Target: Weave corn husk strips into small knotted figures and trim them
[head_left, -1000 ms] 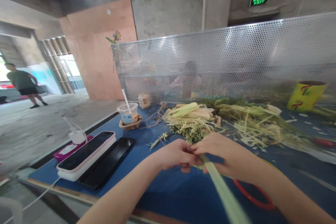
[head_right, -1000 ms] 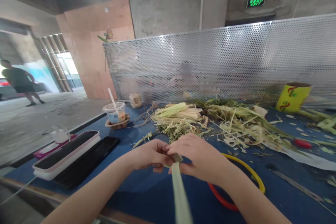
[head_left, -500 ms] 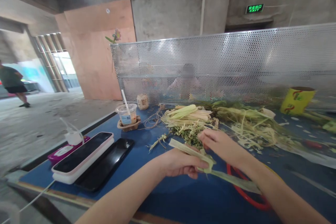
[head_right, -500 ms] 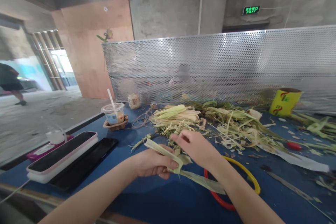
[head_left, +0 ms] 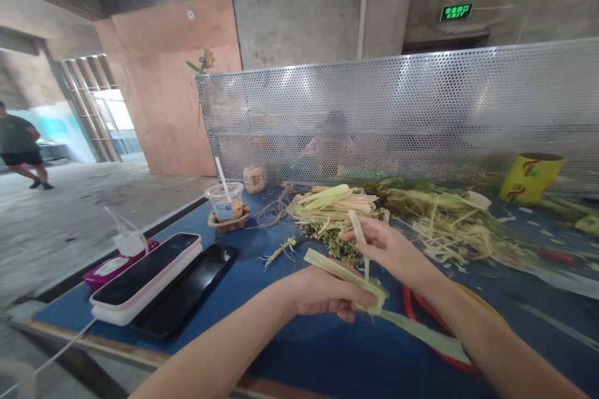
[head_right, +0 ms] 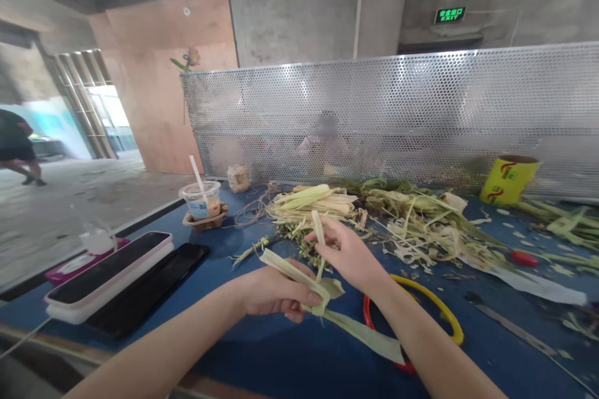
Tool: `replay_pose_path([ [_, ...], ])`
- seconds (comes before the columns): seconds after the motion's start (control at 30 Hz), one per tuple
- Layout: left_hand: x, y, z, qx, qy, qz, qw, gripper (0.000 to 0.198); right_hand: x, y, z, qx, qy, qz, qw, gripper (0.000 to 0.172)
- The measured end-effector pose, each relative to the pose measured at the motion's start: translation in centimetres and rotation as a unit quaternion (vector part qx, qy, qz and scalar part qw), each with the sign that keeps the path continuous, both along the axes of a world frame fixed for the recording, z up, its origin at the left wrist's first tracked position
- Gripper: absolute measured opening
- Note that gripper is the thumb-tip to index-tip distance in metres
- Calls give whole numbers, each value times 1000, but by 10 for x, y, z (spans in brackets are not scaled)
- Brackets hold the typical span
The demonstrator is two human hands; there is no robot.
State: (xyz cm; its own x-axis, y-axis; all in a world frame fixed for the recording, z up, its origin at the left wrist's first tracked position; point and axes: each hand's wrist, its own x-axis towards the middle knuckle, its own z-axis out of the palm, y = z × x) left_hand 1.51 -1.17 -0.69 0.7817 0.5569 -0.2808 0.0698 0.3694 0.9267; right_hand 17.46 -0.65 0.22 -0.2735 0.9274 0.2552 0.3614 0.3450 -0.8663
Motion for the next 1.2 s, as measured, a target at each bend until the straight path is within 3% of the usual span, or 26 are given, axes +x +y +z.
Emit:
replay_pose_path([
  [0.1, -1, 1, 2, -41, -37, 0, 999, 17, 5, -7, 7, 110, 13, 9, 994, 36],
  [0.23, -2, 3, 0, -60, -57, 21, 996, 19, 14, -23, 18, 258, -80, 94, 958, 30],
  [0.37, -4, 5, -3, -58, -79, 22, 995, 16, 18, -36, 26, 267, -219, 161, 925, 27],
  [0.47, -5, 5, -1, -41, -75, 28, 996, 13, 19, -39, 26, 284, -263, 155, 909, 32],
  [0.6, -4, 4, 2, -30, -62, 57, 996, 11, 19, -35, 22, 337, -265, 119, 895, 28],
  [0.77, -4, 4, 3, -21, -47, 64, 997, 12, 16, -35, 22, 327, -261, 70, 906, 9],
  [1.2, -4, 3, 2, -7, -38, 79, 996, 20, 7, -41, 19, 330, -300, 85, 891, 14],
])
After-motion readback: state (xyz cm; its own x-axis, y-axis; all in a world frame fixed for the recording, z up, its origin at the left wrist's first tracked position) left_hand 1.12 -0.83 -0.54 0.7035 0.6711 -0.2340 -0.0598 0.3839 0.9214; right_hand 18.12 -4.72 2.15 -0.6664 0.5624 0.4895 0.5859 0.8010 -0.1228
